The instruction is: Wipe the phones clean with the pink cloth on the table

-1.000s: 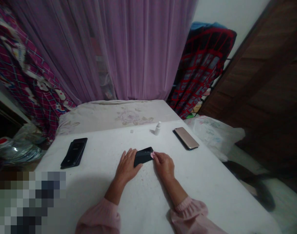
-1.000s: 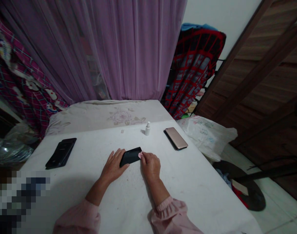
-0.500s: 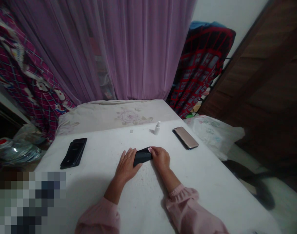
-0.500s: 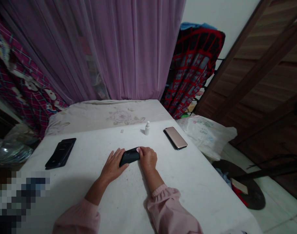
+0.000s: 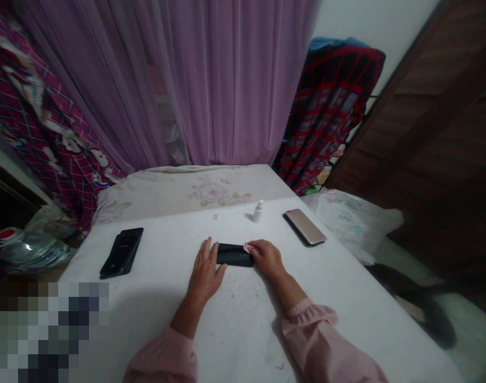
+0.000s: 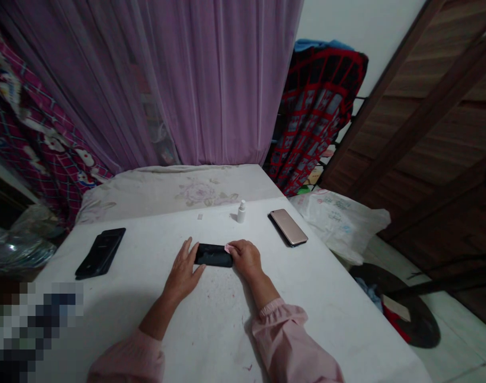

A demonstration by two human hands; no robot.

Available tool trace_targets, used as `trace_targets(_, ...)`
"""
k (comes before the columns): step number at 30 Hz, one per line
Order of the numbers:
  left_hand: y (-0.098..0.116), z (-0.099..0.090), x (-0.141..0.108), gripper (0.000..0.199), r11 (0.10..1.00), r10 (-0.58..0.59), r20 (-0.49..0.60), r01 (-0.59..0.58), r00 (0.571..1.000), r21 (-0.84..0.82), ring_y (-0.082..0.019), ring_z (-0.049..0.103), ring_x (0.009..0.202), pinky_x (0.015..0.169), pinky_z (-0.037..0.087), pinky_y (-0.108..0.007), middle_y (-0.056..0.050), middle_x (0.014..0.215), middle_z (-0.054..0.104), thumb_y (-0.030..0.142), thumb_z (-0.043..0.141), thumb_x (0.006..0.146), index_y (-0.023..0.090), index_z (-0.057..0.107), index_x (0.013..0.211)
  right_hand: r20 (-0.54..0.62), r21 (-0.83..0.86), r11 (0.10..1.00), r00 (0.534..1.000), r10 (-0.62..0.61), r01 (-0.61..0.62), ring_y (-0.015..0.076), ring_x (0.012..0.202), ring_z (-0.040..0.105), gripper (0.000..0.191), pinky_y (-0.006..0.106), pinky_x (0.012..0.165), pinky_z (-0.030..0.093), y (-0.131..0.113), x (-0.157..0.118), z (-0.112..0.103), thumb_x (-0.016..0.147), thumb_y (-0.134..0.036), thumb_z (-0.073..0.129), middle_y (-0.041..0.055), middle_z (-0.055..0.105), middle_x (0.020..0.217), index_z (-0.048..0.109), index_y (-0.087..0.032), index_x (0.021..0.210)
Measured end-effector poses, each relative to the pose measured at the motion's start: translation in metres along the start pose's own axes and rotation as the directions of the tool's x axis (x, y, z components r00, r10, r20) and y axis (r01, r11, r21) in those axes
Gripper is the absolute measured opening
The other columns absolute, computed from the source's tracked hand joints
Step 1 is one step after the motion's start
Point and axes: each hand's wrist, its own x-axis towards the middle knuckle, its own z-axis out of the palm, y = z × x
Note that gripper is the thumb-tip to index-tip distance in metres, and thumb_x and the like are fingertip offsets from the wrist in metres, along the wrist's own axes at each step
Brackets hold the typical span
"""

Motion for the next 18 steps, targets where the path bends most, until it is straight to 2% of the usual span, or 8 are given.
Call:
trace_targets(2,0.000,0.001,0.000,0.054,1.000,0.007,-0.007,-0.007,1.000,0.001,-0.030,0.031,0.142,0.115,0.029,-0.049,-0.018,0.152,0.036,0.025,0.046,0.090,0.013,0.036,0.142,-0.024,0.000,1.000,1.000,0.015,-0.015,0.0164,0.088,0.066,0.020,0.024,0.078,0.046,-0.002,-0.016,0.001,0.090,-0.032,0.058,0.0015,0.075,0.093,0.076,-0.026,0.095)
trace_targets(5,0.002,0.000,0.001,0.056,0.999,0.037,0.053,-0.038,0.998,0.008,-0.027,0.039,0.139,0.117,0.023,-0.052,-0.016,0.149,0.043,0.028,0.046,0.090,0.016,0.034,0.143,-0.109,-0.008,0.999,0.993,0.040,-0.041,0.0179,0.088,0.067,0.023,0.026,0.080,0.046,-0.008,-0.042,0.008,0.091,-0.036,0.056,0.0032,0.076,0.094,0.076,-0.025,0.096)
trace_targets(9,0.007,0.000,0.002,0.078,0.999,-0.001,0.129,-0.003,0.992,0.034,-0.032,0.031,0.142,0.118,0.017,-0.054,-0.019,0.154,0.034,0.050,0.057,0.083,0.013,0.029,0.146,-0.162,-0.003,0.999,0.985,0.051,-0.052,0.0197,0.090,0.067,0.022,0.028,0.083,0.046,-0.019,-0.061,0.018,0.089,-0.031,0.057,0.0043,0.076,0.096,0.076,-0.024,0.096)
trace_targets(12,0.008,0.002,0.002,0.097,0.999,-0.019,0.138,0.012,0.990,0.050,-0.035,0.025,0.144,0.117,0.014,-0.055,-0.020,0.156,0.029,0.060,0.065,0.073,0.015,0.024,0.148,-0.136,-0.009,0.998,0.989,0.065,-0.066,0.0191,0.090,0.067,0.021,0.027,0.082,0.046,-0.025,-0.059,0.020,0.089,-0.031,0.058,0.0038,0.076,0.097,0.076,-0.025,0.096)
trace_targets(18,0.009,0.001,0.003,0.101,0.998,0.002,0.157,-0.011,0.988,0.059,-0.036,0.025,0.144,0.117,0.015,-0.055,-0.022,0.155,0.030,0.062,0.067,0.071,0.012,0.025,0.148,-0.086,-0.064,0.995,0.993,0.075,-0.080,0.0174,0.090,0.068,0.020,0.026,0.080,0.046,-0.037,-0.036,0.022,0.090,-0.033,0.058,0.0016,0.076,0.096,0.076,-0.028,0.097)
